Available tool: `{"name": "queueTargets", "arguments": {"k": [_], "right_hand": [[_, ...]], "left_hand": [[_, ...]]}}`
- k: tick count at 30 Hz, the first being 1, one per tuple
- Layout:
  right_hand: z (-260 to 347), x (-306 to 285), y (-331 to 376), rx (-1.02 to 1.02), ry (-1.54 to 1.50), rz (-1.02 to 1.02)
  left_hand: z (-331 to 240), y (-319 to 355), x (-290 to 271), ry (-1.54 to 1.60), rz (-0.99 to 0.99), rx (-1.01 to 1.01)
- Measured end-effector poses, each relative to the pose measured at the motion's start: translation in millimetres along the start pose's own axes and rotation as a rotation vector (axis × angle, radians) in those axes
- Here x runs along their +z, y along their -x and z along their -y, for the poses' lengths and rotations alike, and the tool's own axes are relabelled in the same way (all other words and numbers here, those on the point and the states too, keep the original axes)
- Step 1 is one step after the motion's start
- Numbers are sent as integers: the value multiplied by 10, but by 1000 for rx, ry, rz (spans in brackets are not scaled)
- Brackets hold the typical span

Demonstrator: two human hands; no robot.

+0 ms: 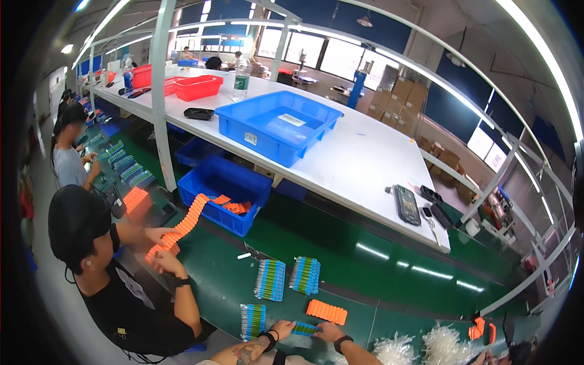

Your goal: Manually assembling orange and blue plastic components on a production line conveyor belt.

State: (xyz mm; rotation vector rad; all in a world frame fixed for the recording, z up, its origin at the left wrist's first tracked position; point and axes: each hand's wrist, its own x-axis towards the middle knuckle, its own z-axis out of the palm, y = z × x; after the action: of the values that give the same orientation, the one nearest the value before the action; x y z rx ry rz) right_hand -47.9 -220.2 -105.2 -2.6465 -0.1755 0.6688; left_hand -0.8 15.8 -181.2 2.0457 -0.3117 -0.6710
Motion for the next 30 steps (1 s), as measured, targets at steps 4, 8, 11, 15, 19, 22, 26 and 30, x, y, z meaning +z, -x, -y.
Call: {"name": "queueTargets", "arguments": {"k": [4, 8, 11, 15, 19, 22, 26, 30], "right_hand": [[-40, 123, 4, 64, 13, -155], [-2, 92, 30, 120, 23, -39], [43, 33, 37, 152, -10, 19], [40, 23, 48, 172, -23, 78], [82, 98, 102, 175, -67, -73], [98, 237, 118, 296, -71, -190], [184, 288, 76, 393, -30, -118], [166, 286, 47, 404, -38, -114]], "left_hand": [[43, -19, 7, 35, 81, -15], [164, -53, 96, 58, 24, -33], [103, -49, 63, 64, 10, -24], [70, -60, 49, 25, 10, -17], [109, -48, 76, 20, -1, 33], [57, -31, 68, 10, 15, 19], [197, -61, 119, -27, 22, 18], [137, -75, 87, -83, 21, 71]]}}
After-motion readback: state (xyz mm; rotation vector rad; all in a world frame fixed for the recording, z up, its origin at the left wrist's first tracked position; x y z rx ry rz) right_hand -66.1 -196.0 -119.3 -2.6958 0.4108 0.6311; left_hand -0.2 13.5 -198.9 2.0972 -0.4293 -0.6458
